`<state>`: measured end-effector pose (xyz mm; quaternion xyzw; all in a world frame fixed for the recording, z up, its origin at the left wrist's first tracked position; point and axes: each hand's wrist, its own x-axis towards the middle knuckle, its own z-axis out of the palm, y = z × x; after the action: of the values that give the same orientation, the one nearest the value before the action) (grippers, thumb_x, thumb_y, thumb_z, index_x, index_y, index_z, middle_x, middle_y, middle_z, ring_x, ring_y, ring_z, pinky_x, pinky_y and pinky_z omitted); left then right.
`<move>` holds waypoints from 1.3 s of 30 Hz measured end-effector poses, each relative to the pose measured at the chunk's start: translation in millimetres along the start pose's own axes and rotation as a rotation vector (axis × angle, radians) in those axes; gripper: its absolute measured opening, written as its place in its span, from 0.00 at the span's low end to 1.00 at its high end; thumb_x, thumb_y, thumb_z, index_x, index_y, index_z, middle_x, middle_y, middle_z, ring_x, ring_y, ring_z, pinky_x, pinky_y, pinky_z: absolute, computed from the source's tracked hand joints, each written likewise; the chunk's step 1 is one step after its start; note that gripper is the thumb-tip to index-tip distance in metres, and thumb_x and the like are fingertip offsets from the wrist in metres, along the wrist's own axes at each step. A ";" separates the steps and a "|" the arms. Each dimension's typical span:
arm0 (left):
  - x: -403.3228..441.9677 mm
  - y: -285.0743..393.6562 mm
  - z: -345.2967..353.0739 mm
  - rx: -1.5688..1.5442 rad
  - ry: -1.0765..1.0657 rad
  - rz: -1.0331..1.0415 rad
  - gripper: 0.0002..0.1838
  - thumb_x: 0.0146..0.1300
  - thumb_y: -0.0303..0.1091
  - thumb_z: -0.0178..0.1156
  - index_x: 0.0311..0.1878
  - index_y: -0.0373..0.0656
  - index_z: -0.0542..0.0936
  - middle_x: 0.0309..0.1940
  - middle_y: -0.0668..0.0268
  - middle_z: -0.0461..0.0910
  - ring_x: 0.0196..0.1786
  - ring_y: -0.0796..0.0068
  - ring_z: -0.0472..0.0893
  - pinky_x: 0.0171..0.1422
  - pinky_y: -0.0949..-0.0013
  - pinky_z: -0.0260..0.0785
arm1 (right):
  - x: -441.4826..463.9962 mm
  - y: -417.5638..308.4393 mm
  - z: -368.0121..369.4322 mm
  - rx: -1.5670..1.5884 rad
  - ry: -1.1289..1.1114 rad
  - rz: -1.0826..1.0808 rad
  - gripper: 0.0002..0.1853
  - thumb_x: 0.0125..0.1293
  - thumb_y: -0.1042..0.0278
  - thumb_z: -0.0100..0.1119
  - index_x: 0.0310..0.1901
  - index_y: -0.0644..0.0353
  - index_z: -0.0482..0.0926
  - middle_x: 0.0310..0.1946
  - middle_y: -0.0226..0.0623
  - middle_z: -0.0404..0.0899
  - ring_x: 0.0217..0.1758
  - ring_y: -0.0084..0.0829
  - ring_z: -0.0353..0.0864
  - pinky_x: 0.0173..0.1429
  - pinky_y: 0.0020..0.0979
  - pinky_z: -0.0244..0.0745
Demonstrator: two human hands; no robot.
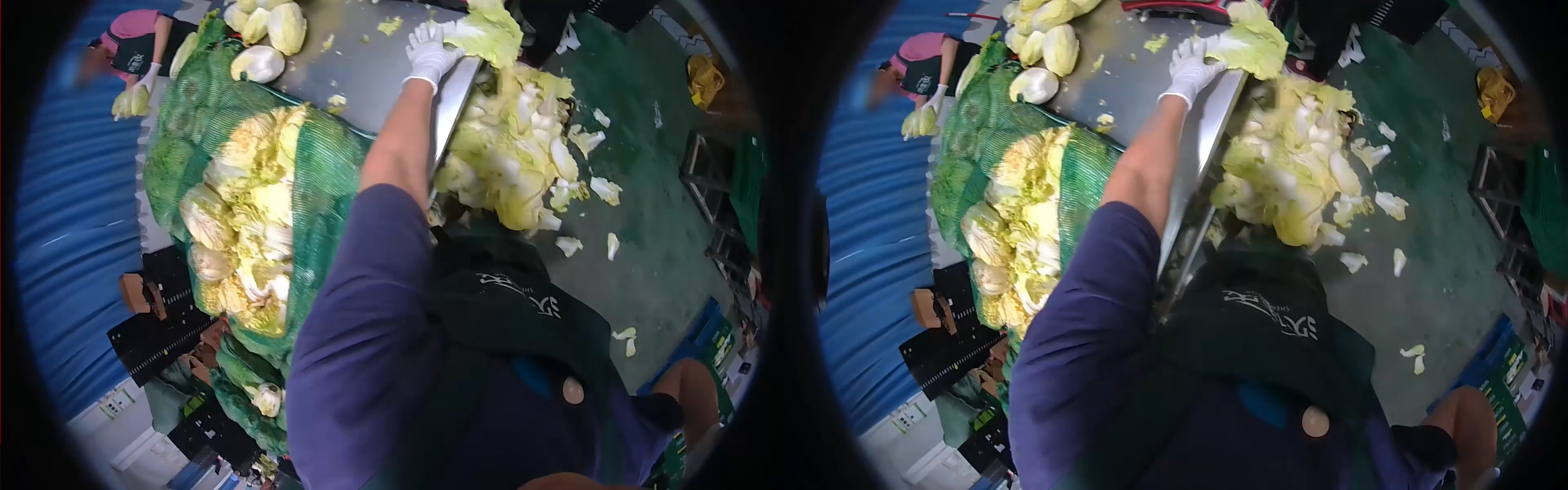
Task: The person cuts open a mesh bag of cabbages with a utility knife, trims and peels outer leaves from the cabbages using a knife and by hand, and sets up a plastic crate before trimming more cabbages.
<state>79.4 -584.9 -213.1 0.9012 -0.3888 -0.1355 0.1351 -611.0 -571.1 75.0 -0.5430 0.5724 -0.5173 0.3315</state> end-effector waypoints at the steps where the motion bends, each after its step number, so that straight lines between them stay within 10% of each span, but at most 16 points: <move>1: -9.5 3.0 13.2 0.041 0.070 0.069 0.48 0.48 0.62 0.62 0.70 0.51 0.60 0.74 0.57 0.48 0.75 0.47 0.47 0.74 0.47 0.44 | 11.0 1.1 -0.6 0.004 -0.014 -0.008 0.19 0.59 0.69 0.52 0.50 0.73 0.72 0.26 0.28 0.65 0.22 0.15 0.61 0.24 0.15 0.54; 6: -119.7 54.5 55.3 -0.231 0.039 0.407 0.33 0.55 0.53 0.61 0.61 0.47 0.72 0.66 0.52 0.63 0.69 0.47 0.59 0.73 0.53 0.49 | 69.8 9.3 -15.1 0.080 -0.065 -0.059 0.20 0.59 0.68 0.52 0.51 0.73 0.71 0.26 0.28 0.64 0.22 0.15 0.60 0.24 0.15 0.53; 10: -172.3 47.8 39.2 -0.227 0.594 0.110 0.30 0.58 0.49 0.59 0.59 0.38 0.72 0.61 0.45 0.67 0.67 0.44 0.61 0.72 0.51 0.49 | 120.4 -2.4 13.8 0.192 -0.204 -0.139 0.21 0.60 0.68 0.52 0.52 0.74 0.71 0.25 0.28 0.64 0.22 0.15 0.60 0.23 0.14 0.52; 15: -199.1 -5.6 57.5 0.356 0.492 -0.095 0.42 0.60 0.58 0.53 0.66 0.31 0.61 0.67 0.38 0.56 0.71 0.41 0.53 0.74 0.46 0.40 | 155.1 16.1 121.2 0.227 -0.643 -0.011 0.23 0.60 0.67 0.52 0.54 0.75 0.71 0.26 0.28 0.64 0.21 0.14 0.60 0.23 0.14 0.52; 20: -200.7 0.7 53.2 0.311 0.405 -0.204 0.47 0.58 0.64 0.53 0.69 0.32 0.57 0.70 0.42 0.53 0.73 0.44 0.50 0.75 0.47 0.37 | 163.9 58.6 211.1 0.228 -0.941 0.152 0.23 0.58 0.67 0.53 0.54 0.72 0.72 0.28 0.29 0.71 0.20 0.15 0.63 0.24 0.14 0.56; 32: -197.0 16.9 32.3 0.241 0.382 -0.157 0.53 0.50 0.64 0.61 0.68 0.31 0.57 0.68 0.40 0.53 0.72 0.43 0.50 0.75 0.45 0.38 | 128.4 117.3 258.4 0.151 -0.779 0.555 0.19 0.56 0.76 0.53 0.52 0.68 0.75 0.28 0.32 0.77 0.22 0.16 0.71 0.25 0.16 0.64; 39: -201.4 16.1 35.3 0.301 0.312 -0.209 0.54 0.51 0.65 0.58 0.69 0.30 0.53 0.70 0.41 0.51 0.73 0.43 0.47 0.76 0.46 0.33 | 122.0 94.7 249.3 0.136 -0.947 0.404 0.18 0.59 0.75 0.53 0.53 0.69 0.74 0.30 0.30 0.77 0.23 0.16 0.71 0.25 0.16 0.65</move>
<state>-76.8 -451.9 -212.2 0.9566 -0.2835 0.0517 0.0428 -425.9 -758.5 -54.0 -0.5734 0.4180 -0.1767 0.6821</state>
